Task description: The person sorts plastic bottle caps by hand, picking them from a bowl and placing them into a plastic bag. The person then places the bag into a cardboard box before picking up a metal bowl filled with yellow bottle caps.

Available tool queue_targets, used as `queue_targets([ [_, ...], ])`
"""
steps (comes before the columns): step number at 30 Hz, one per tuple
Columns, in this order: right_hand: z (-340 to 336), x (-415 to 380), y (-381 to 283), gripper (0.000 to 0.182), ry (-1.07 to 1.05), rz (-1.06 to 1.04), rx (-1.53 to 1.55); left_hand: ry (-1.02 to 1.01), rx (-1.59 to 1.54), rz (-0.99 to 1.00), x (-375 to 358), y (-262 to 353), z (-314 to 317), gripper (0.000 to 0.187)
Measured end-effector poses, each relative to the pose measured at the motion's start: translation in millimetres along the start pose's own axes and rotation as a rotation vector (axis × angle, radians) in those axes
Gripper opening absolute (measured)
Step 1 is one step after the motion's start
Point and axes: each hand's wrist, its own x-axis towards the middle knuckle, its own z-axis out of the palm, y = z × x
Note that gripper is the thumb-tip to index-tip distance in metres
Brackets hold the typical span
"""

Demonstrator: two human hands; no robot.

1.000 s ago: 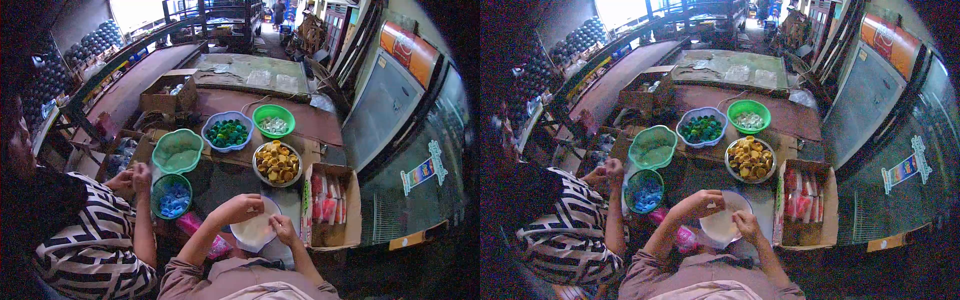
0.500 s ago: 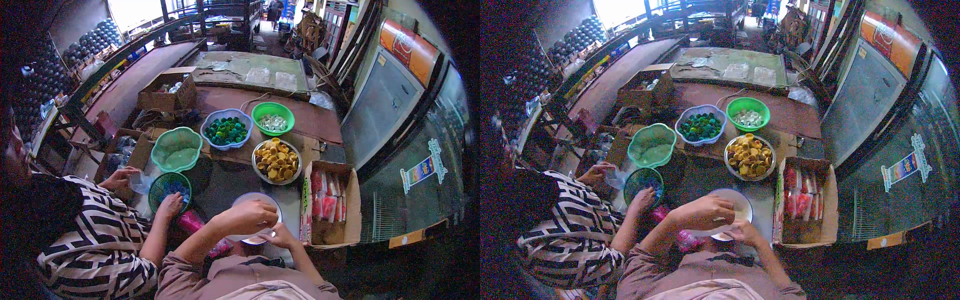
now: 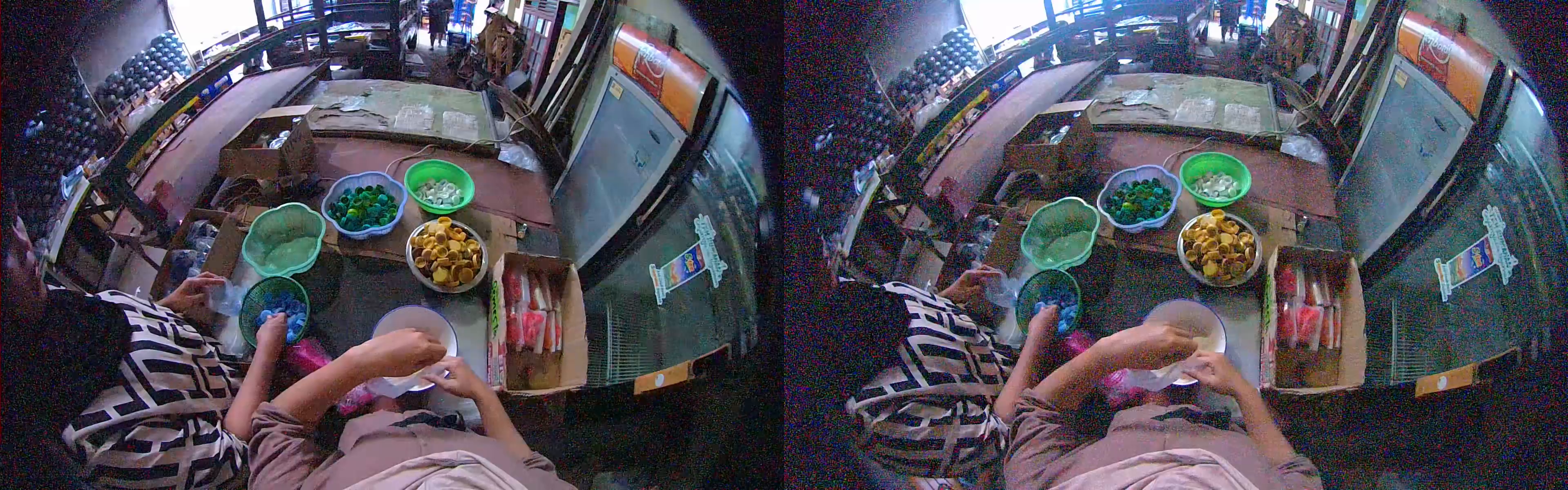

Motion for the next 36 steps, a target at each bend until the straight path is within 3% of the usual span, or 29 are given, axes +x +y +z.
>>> queue_targets([
  [4,3.0,-0.8,11.0,0.016,0.054,-0.015,-0.011,0.069,-0.089,-0.035,3.0,1.3,1.1,0.012],
  [13,-1.0,-3.9,0.5,0.017,0.08,0.025,0.021,0.024,0.035,0.012,3.1,5.0,-3.0,0.017],
  [16,2.0,-6.6,8.4,0.015,0.116,0.007,0.017,0.035,0.01,0.032,5.3,1.8,-1.7,0.006],
  [19,2.4,-7.1,3.8,0.014,0.096,0.017,0.044,-0.148,0.13,-0.014,7.8,5.9,-10.8,0.018],
  [22,4.2,-7.3,12.0,0.013,0.085,0.008,0.097,-0.075,0.17,0.043,9.5,10.3,-13.6,0.016],
  [28,0.3,-9.3,11.8,0.015,0.044,0.032,0.024,-0.175,0.021,-0.038,14.9,0.1,0.1,0.017],
  [31,5.8,-9.2,23.8,0.016,0.05,0.023,0.046,-0.032,0.061,0.097,14.4,-0.9,0.0,0.016],
  [36,6.9,-9.4,23.5,0.018,0.04,0.005,0.009,-0.034,-0.063,0.007,14.0,10.9,-10.1,0.009],
])
